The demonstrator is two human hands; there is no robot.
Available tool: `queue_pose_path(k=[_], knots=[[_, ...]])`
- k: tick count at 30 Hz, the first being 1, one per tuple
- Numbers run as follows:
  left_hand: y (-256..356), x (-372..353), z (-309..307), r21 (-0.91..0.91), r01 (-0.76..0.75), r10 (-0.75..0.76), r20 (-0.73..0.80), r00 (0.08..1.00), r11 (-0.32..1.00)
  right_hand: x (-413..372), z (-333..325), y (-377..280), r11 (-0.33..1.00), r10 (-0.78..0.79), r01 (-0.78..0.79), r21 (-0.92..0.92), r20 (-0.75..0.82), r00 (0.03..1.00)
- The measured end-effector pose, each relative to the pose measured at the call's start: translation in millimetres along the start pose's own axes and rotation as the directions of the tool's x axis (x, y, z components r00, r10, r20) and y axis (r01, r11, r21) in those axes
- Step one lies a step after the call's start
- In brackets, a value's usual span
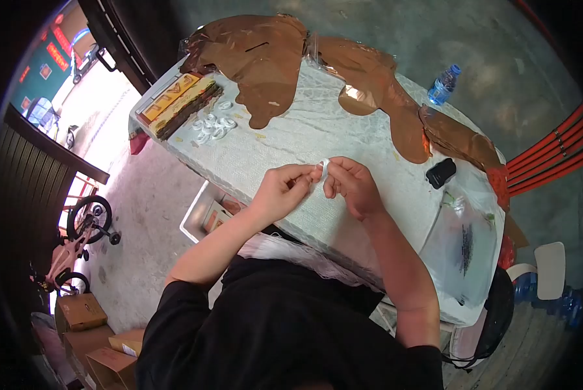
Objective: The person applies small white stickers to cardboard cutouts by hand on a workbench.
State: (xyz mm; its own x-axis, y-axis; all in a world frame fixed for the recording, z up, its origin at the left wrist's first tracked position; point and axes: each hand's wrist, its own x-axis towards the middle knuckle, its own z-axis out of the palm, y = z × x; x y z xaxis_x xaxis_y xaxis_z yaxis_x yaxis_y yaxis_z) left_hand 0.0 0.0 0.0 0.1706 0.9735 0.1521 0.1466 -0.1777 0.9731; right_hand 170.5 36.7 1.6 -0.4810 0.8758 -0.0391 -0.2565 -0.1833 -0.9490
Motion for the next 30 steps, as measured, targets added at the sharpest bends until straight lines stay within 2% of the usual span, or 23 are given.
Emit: queue_pose_path(k=[2,6,9,11,15,17,18,20,23,30], knots=[[5,-1,-1,0.013,-0.045,0.045,0.019,0.999,0.999,1,-1,2,1.000,0.015,-0.015,-0.007,0.002,1.000],[7,5,-10,0.069,0.009,-0.014,0.077,0.997,0.998,-2,4,-2,1.000,0.018,-0.018,-0.013,0.010,1.000],[1,8,-9,0.039,-0.020,0.019,0.033,0.999,0.999,-2,5,-2,1.000,0.006,-0.004,-0.023,0.052,0.999],[-1,9,-10,-0.005,0.014,-0.014,0.059,0.998,1.000,-2,5,-2,1.000,0.012,-0.010,-0.022,0.060,0.998],[-5,13,-15,0.023,0.023,-0.026,0.124,0.992,0.999,-3,6,-4,0.999,0.027,-0.028,0.017,0.071,0.997],[-6,14,-14,-0.236,0.113,-0.063,0.210,0.976,0.965,-4,5,-6,0.998,0.036,-0.042,0.050,0.109,0.993],[-4,14,-13,-0.236,0.113,-0.063,0.211,0.976,0.965,-4,5,-7,0.998,0.037,-0.043,0.050,0.109,0.993],[1,13,-9,-0.413,0.135,-0.054,0.202,0.978,0.900,-4,5,-9,0.995,0.057,-0.067,0.071,0.131,0.990],[-2,10,-6,-0.331,0.115,-0.054,0.186,0.981,0.937,-4,4,-7,0.994,0.038,-0.052,0.095,0.143,0.989],[-7,10,-9,-0.334,0.106,-0.052,0.168,0.984,0.937,-5,9,-7,0.993,0.064,-0.074,0.091,0.108,0.992]])
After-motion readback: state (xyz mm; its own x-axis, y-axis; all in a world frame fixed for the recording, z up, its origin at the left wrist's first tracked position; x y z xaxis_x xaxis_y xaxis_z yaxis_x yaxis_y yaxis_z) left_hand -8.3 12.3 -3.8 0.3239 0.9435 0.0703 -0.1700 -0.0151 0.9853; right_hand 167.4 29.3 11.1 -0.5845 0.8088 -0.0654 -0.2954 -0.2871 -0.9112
